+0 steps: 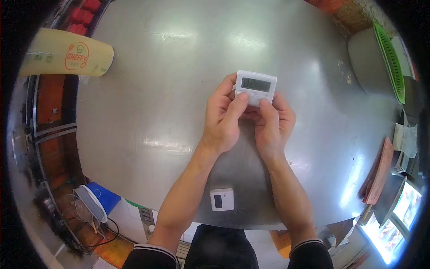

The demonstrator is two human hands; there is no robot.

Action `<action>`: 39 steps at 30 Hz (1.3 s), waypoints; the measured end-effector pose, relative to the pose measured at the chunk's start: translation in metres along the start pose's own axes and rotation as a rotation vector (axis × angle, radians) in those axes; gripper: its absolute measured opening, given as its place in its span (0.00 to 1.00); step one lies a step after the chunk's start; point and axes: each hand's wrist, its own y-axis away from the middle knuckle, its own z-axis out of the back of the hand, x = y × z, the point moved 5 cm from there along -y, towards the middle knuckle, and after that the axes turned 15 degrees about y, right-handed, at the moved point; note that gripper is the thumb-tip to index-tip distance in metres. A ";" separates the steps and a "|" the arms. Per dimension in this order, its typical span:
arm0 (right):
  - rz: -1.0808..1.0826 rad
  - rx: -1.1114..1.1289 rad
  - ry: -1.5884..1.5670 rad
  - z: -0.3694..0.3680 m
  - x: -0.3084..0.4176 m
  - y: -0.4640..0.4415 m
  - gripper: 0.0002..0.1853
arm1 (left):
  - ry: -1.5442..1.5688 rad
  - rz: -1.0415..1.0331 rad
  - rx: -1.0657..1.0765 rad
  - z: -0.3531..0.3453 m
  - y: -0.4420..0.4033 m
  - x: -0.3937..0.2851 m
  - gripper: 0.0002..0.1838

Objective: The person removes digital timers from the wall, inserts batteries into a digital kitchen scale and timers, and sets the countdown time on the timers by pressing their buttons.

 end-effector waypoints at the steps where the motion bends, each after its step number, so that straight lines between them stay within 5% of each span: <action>1: 0.008 -0.009 0.032 0.001 0.000 0.000 0.16 | 0.002 -0.008 0.020 -0.003 0.000 -0.002 0.22; 21: -0.030 -0.070 -0.025 0.000 0.003 -0.001 0.11 | -0.035 -0.039 0.047 -0.007 0.000 -0.003 0.21; 39: -0.031 0.029 0.021 -0.006 0.007 -0.001 0.17 | -0.021 -0.079 -0.038 -0.005 0.002 -0.004 0.19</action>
